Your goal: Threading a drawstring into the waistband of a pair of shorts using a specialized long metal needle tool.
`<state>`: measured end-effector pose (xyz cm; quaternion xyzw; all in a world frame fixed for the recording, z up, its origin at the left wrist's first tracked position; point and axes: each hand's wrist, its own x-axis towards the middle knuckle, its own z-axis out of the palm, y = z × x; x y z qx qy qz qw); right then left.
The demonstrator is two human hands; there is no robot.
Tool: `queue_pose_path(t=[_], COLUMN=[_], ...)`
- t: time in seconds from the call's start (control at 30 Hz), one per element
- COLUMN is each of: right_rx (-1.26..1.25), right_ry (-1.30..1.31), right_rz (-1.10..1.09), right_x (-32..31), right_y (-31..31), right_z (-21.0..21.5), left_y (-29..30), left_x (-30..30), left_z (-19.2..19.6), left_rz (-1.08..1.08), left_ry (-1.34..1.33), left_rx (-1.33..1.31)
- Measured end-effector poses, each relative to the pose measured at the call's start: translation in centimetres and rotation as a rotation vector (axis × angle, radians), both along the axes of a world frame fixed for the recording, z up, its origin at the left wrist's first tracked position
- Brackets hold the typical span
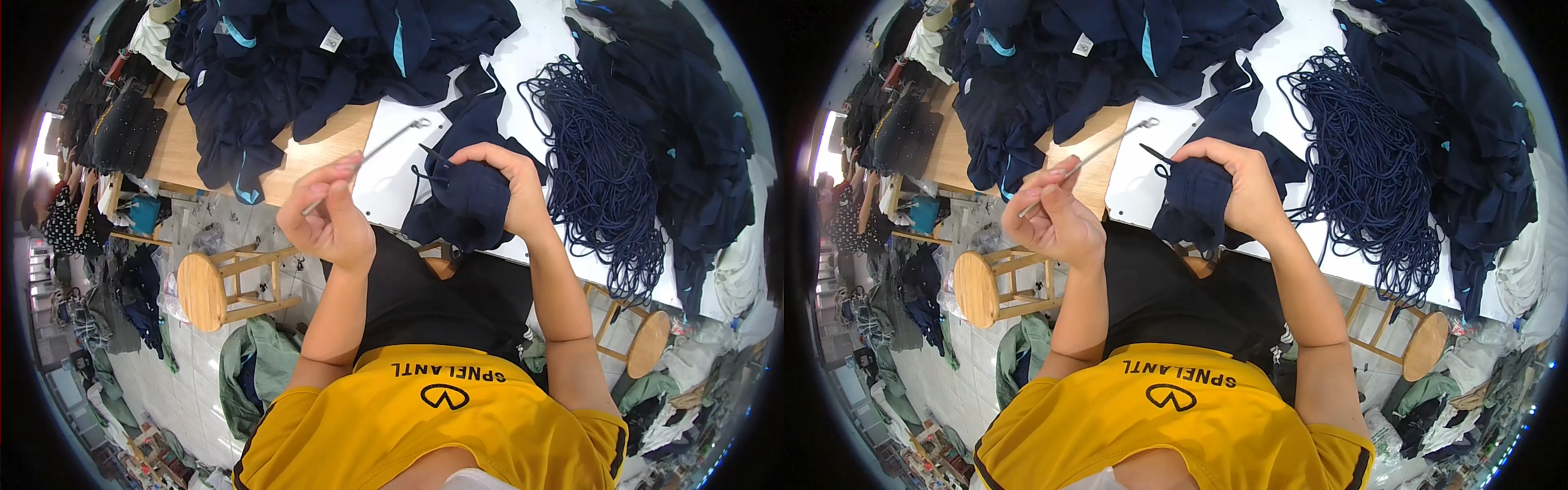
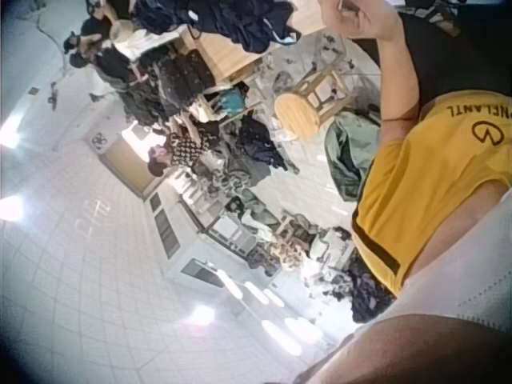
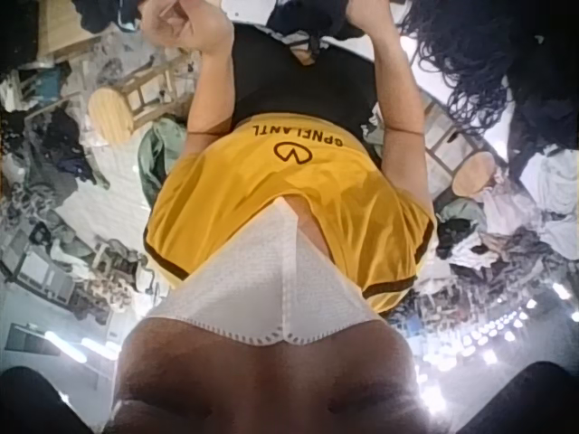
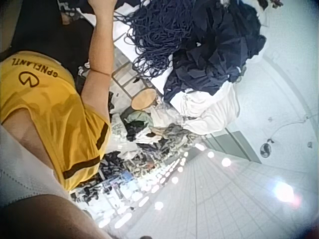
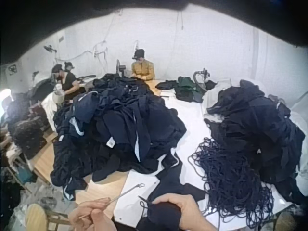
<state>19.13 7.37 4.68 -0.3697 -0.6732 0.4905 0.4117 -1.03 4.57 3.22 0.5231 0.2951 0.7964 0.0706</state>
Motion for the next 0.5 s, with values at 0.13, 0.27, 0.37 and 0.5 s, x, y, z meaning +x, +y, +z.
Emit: queue_pose_path(t=[0.13, 0.27, 0.37, 0.5], right_rx=[0.104, 0.169, 0.475, 0.931], right_ry=[0.032, -0.055, -0.158, -0.854], right_rz=[-0.244, -0.364, -0.367, -0.617], right_x=[0.2, -0.6, -1.4, 3.9], right_y=[1.0, 1.8, 2.3, 4.3], right_z=[0.1, 2.3, 3.8, 3.0], left_y=[-0.5, -1.1, 1.2, 4.6], left_x=[0.0, 4.5, 3.4, -4.9], left_z=[-0.9, -0.5, -3.1, 0.4], left_rz=[0.068, -0.282, -0.166, 0.312], left_ry=[0.018, 0.525, 0.809, 0.648], left_rx=[-0.283, -0.672, -0.831, -0.772])
